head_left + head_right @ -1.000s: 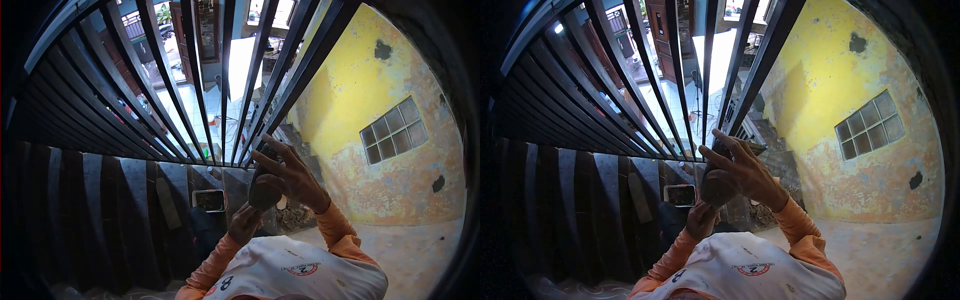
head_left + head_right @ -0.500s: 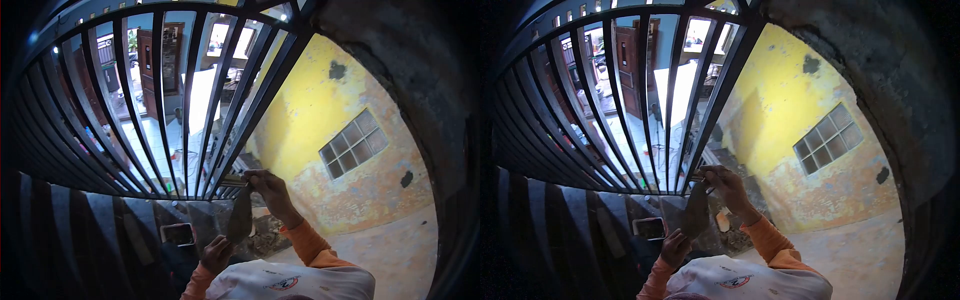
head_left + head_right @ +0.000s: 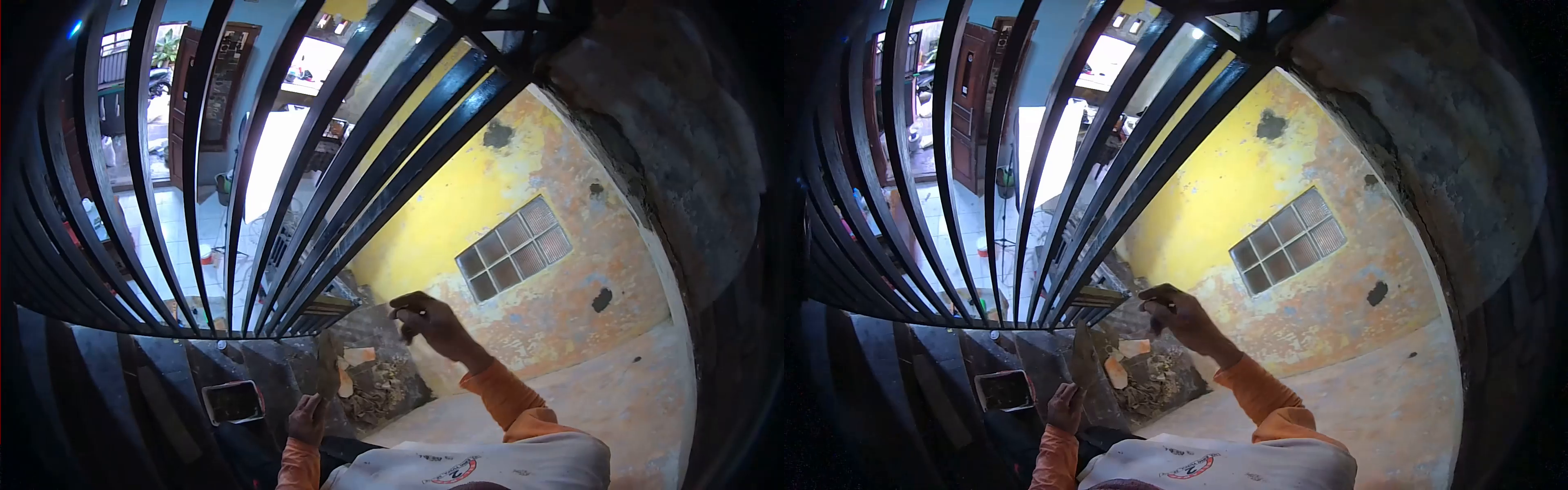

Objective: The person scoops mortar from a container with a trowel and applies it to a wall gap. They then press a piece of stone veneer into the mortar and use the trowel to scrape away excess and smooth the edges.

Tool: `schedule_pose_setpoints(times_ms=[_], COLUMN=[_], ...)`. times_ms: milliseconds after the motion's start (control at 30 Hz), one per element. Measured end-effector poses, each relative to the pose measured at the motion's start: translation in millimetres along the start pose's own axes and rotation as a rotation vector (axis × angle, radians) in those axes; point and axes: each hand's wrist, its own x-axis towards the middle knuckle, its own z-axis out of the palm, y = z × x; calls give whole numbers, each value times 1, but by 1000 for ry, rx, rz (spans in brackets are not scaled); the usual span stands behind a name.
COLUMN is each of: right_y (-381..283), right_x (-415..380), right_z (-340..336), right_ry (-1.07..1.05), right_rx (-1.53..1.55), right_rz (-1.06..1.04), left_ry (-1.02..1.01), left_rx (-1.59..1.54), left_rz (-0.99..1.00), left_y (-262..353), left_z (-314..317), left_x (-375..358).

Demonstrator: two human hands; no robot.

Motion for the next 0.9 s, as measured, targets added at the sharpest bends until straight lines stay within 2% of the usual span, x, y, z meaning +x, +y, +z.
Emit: schedule_pose_setpoints(times_ms=[67,200,267,300,333,400,467,533,600,667,733,800,867,900], right_y=[-41,-112,-142,-167,-176,-201,-223,-244,-261,-270,-276,-282,-287,-288], right_x=[2,5,2,-2,3,5,13,29,39,53,65,72,76,76], right_z=[-7,-18,-18,-15,-19,-18,-37,-56,-76,-88,-100,-111,-117,-122], right_ry=[4,-36,74,120,207,425,542,722,931,980,1118,1136,1275,1263], right_rx=[-194,-258,-310,-873,-1115,-1477,-1782,-1984,-2246,-2232,-2299,-2264,-2260,-2273], right_rz=[92,-149,-214,-491,-774,-815,-953,-1229,-1142,-1175,-1224,-1276,-1319,-1321], left_ry=[-9,-17,-40,-46,-56,-73,-63,-70,-77,-95,-91,-86,-77,-82], left_rx=[-14,-6,19,17,4,-9,-24,-24,-22,-44,-53,-61,-79,-79], left_rz=[10,21,32,34,40,51,41,49,57,31,27,23,17,17], left_y=[-11,-31,-38,-40,-42,-42,-39,-45,-48,-47,-54,-53,-50,-50], left_z=[-2,-6,-10,-13,-16,-23,-30,-34,-38,-39,-38,-39,-40,-41], left_x=[-5,-16,-17,-16,-14,-8,-2,-1,2,2,1,4,6,6])
